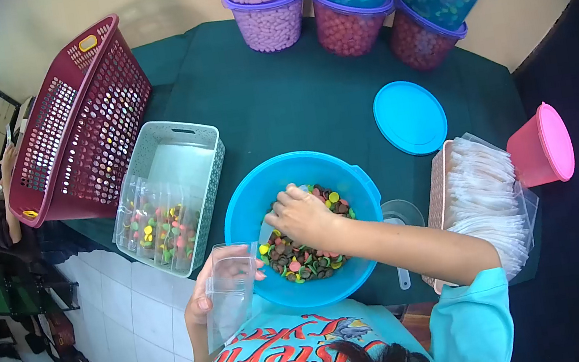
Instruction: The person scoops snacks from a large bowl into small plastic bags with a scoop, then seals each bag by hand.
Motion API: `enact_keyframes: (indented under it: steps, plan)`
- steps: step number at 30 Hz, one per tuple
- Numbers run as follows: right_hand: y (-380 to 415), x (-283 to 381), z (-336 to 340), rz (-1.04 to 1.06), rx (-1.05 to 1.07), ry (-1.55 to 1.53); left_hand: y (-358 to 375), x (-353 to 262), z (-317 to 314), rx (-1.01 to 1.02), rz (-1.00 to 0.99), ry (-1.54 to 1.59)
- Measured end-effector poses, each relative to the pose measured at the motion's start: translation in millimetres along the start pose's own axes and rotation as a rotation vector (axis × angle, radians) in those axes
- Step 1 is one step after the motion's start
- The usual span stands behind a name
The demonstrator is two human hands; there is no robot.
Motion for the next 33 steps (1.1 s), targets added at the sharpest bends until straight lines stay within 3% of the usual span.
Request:
enact_keyframes:
  steps: [2, 5, 6, 9, 14, 20, 22, 27, 30, 32, 33]
  plan:
    - [3.4, -13.3, -12.4, -0.067, 0.118, -0.267, -0.1, 2.3, 2.4, 0.012, -0.011, 0.011]
    - [11.8, -14.8, -30.1, -0.052, 0.234, -0.433, 3.5, 8.1, -1.0, 0.059, 0.07, 0.057]
    - [13.3, -10.5, -27.8, -0.047, 0.464, -0.525, 4.8, 9.4, -2.0, 0.062, 0.076, 0.054]
    - [21.8, 8.2, -39.6, -0.002, 0.647, -0.631, 6.4, 12.0, -2.4, 0.065, 0.069, 0.081]
    - [36.6, 11.3, -31.5, 0.003, 0.708, -0.751, 8.2, 15.0, 1.6, 0.083, 0.041, 0.097]
    - [53.9, -18.8, -20.9, -0.191, 0.397, -0.804, 7.5, 16.7, 1.0, 0.149, 0.003, 0.153]
    - [51.1, -26.4, -7.9, -0.21, 0.098, -0.768, 4.9, 17.0, 1.5, 0.18, 0.015, 0.169]
    - [49.1, -29.9, 15.1, -0.195, -0.011, -0.741, 8.7, 5.5, -1.1, 0.15, 0.028, 0.184]
    - [56.1, -33.3, 45.6, -0.197, -0.088, -0.701, 24.2, -31.6, 0.7, 0.19, -0.196, 0.184]
    - [64.1, -35.2, 72.6, -0.197, -0.127, -0.675, 42.1, -81.6, -5.8, 0.388, -0.531, 0.001]
    - [71.5, -41.0, 87.4, -0.247, -0.162, -0.659, 54.9, -106.4, -4.9, 0.278, -0.735, -0.044]
Point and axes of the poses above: each hand's wrist, its own y-axis away from the middle knuckle, its own z-axis out of the back of the hand, x = y × z, the point moved 9 cm from there along -y, towards the middle knuckle, and after that the axes turned 13 degrees about z, right-handed, at the moved point
